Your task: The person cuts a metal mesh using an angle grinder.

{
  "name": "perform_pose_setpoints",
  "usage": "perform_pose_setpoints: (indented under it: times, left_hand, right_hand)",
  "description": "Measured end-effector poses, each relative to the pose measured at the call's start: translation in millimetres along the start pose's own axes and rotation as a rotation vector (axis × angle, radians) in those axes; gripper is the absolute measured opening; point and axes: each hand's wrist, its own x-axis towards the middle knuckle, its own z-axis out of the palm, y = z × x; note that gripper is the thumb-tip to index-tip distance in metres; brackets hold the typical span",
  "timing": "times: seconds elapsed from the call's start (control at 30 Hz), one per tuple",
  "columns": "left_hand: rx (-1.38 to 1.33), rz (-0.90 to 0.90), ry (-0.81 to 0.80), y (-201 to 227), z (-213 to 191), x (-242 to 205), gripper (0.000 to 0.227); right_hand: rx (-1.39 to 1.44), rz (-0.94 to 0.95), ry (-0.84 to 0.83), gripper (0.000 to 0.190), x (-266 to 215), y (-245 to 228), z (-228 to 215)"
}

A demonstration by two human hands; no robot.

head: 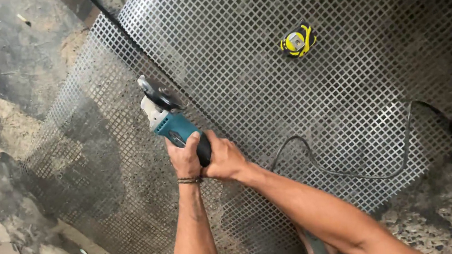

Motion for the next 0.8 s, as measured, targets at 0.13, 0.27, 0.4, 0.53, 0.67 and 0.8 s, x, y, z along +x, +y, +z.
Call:
perform_pose_setpoints:
  times: [0.13, 0.27, 0.4, 0.53, 0.67, 0.8]
  left_hand:
    - [0.006, 0.035, -0.027, -2, 4, 9, 0.066]
    - [0.016, 0.024, -0.026, -5, 8, 17, 0.065]
    - [0.037, 0.023, -0.022, -6, 10, 21, 0.065]
    - [0.022, 0.03, -0.026, -5, 10, 20, 0.061]
    - [-0.011, 0.068, -0.038, -5, 10, 19, 0.06]
    - [-0.002, 0.067, -0.019, -8, 11, 20, 0.059]
  right_hand:
    - [-0.011, 0.04, -0.018, 0.085, 8, -1, -2]
    - [0.005, 0.066, -0.009, 0.087, 14, 2, -2]
    - [0.006, 0.087, -0.029, 0.088, 19, 6, 0]
    - [0.018, 0.105, -0.04, 0.087, 18, 0, -3]
    - [0.023, 0.107, -0.041, 0.088, 18, -3, -6]
    - [0.0, 0.085, -0.047, 0.09, 20, -8, -7]
